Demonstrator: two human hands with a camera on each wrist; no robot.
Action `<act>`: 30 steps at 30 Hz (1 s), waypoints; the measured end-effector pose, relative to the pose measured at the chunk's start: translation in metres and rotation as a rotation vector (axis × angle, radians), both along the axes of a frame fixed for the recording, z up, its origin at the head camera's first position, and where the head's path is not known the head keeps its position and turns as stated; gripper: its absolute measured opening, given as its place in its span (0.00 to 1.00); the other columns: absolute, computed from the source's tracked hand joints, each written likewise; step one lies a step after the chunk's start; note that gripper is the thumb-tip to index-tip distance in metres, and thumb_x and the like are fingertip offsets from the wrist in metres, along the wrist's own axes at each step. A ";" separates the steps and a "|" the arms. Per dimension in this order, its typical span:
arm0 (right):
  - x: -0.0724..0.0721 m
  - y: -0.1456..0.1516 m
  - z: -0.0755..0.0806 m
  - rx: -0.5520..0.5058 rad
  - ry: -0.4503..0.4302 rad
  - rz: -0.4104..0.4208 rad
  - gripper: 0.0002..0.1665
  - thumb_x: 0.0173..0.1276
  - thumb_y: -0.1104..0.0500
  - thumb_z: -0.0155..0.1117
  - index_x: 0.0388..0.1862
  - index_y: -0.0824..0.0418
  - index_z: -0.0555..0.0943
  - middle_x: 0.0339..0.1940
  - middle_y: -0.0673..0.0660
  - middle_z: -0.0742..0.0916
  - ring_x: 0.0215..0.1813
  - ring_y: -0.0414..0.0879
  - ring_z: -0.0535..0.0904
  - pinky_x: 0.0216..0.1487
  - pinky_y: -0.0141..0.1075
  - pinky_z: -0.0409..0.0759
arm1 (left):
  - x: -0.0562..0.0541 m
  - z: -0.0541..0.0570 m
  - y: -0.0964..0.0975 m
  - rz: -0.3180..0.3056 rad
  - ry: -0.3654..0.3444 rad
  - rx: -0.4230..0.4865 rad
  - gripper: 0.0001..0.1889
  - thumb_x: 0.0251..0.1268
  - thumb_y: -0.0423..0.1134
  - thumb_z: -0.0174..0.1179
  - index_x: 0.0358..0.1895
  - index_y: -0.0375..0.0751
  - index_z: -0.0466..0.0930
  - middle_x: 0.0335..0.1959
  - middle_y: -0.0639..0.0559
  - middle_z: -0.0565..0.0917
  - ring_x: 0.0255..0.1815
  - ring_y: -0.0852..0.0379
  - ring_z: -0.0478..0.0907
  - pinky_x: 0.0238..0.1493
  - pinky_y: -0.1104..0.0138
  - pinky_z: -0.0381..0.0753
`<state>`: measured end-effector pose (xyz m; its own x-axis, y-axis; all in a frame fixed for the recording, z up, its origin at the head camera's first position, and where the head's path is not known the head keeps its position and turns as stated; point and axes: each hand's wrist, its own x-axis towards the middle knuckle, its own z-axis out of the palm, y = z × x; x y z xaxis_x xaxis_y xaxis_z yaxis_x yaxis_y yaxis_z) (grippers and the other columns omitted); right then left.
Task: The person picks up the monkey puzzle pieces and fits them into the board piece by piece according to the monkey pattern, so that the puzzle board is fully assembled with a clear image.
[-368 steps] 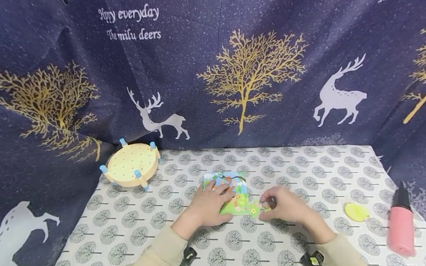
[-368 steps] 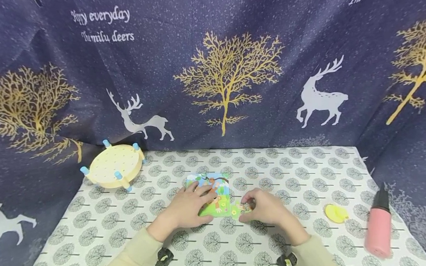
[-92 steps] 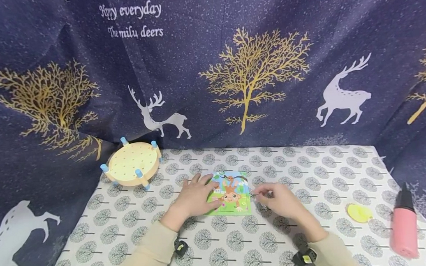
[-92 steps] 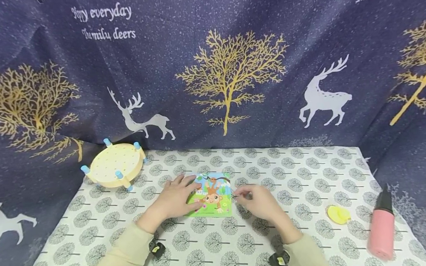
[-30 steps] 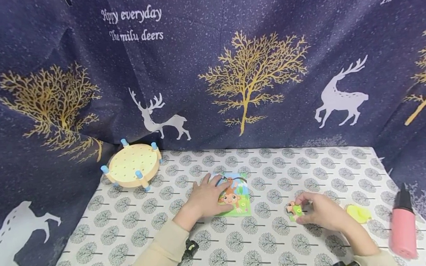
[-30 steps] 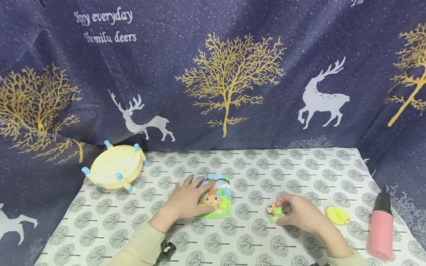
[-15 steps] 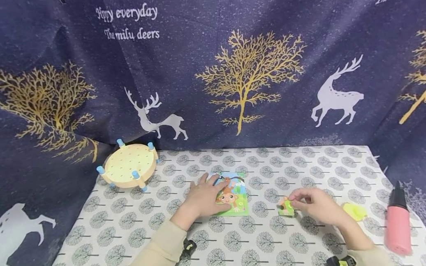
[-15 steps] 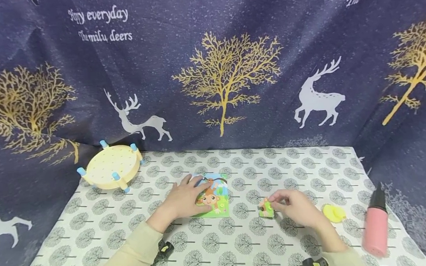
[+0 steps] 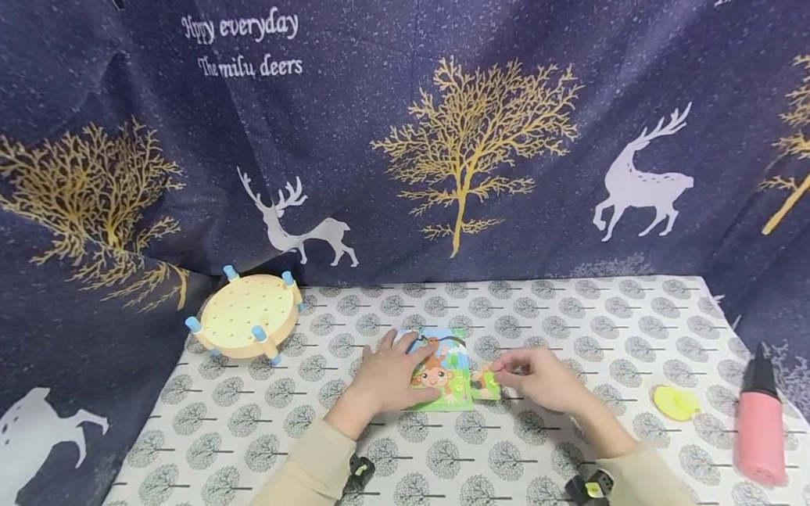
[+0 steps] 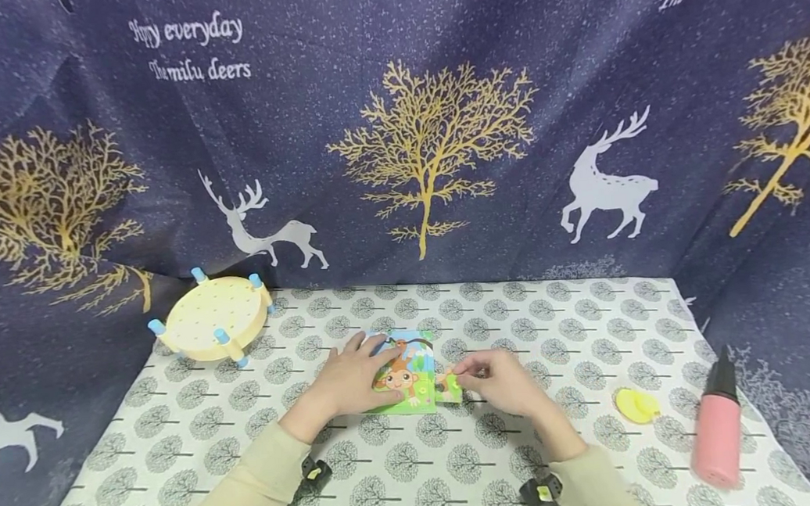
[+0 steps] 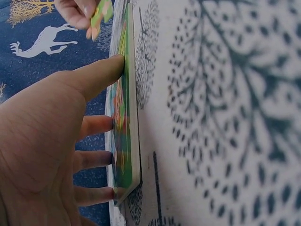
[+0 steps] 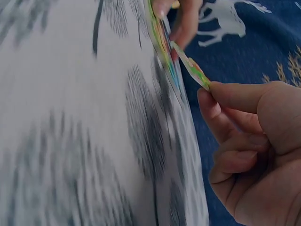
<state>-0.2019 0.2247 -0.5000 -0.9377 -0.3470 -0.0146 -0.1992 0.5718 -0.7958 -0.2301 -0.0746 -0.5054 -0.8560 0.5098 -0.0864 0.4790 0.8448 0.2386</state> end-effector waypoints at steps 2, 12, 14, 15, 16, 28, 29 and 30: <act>-0.003 -0.010 -0.003 -0.007 -0.016 0.003 0.05 0.69 0.58 0.73 0.42 0.54 0.89 0.36 0.48 0.89 0.29 0.42 0.78 0.27 0.33 0.78 | 0.000 0.000 0.000 -0.001 0.000 -0.006 0.45 0.63 0.75 0.58 0.81 0.64 0.63 0.83 0.47 0.60 0.81 0.29 0.52 0.66 0.22 0.58; -0.010 -0.045 -0.015 0.015 -0.015 -0.013 0.04 0.68 0.60 0.73 0.40 0.54 0.90 0.34 0.46 0.88 0.37 0.42 0.83 0.44 0.42 0.84 | 0.002 0.002 0.001 -0.001 0.012 -0.007 0.44 0.63 0.76 0.57 0.81 0.63 0.64 0.82 0.47 0.60 0.80 0.28 0.52 0.65 0.22 0.58; -0.010 -0.049 -0.014 0.023 -0.017 -0.016 0.03 0.68 0.60 0.73 0.40 0.54 0.90 0.34 0.46 0.88 0.38 0.41 0.83 0.45 0.42 0.84 | 0.002 0.003 0.001 -0.001 0.015 -0.008 0.45 0.63 0.76 0.56 0.81 0.63 0.64 0.82 0.47 0.60 0.80 0.28 0.52 0.65 0.23 0.59; -0.010 -0.050 -0.014 0.033 -0.014 -0.020 0.03 0.68 0.59 0.73 0.39 0.53 0.90 0.34 0.45 0.88 0.38 0.41 0.83 0.46 0.42 0.84 | 0.002 0.002 0.001 -0.002 0.020 -0.010 0.45 0.63 0.77 0.56 0.81 0.63 0.64 0.82 0.47 0.60 0.80 0.28 0.53 0.65 0.23 0.59; -0.010 -0.052 -0.014 0.041 -0.015 -0.024 0.03 0.68 0.59 0.73 0.39 0.53 0.90 0.34 0.45 0.88 0.38 0.41 0.83 0.46 0.42 0.84 | 0.002 0.002 0.001 -0.003 0.025 -0.013 0.45 0.63 0.77 0.55 0.81 0.63 0.64 0.82 0.47 0.60 0.80 0.28 0.53 0.65 0.23 0.59; -0.007 -0.060 -0.007 0.127 0.046 -0.021 0.02 0.68 0.60 0.73 0.38 0.52 0.90 0.35 0.44 0.88 0.40 0.40 0.83 0.50 0.48 0.85 | 0.001 -0.001 0.002 0.005 0.029 -0.032 0.49 0.59 0.80 0.55 0.82 0.62 0.61 0.83 0.45 0.59 0.80 0.28 0.52 0.65 0.22 0.59; -0.007 -0.061 -0.007 0.132 0.050 -0.016 0.03 0.68 0.60 0.73 0.38 0.52 0.90 0.35 0.43 0.88 0.40 0.39 0.83 0.50 0.47 0.85 | 0.001 -0.001 0.002 0.007 0.026 -0.034 0.50 0.59 0.80 0.56 0.82 0.62 0.61 0.83 0.45 0.59 0.80 0.28 0.52 0.65 0.22 0.59; -0.007 -0.061 -0.007 0.137 0.053 -0.010 0.02 0.68 0.60 0.73 0.38 0.52 0.90 0.34 0.43 0.88 0.39 0.39 0.82 0.49 0.46 0.84 | 0.001 -0.002 0.002 0.007 0.024 -0.034 0.50 0.59 0.80 0.56 0.82 0.62 0.61 0.83 0.45 0.59 0.80 0.28 0.52 0.65 0.22 0.59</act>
<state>-0.2093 0.1639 -0.5074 -0.9417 -0.3362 -0.0120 -0.2327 0.6766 -0.6986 -0.2292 -0.0723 -0.5069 -0.8618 0.5005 -0.0829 0.4780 0.8558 0.1976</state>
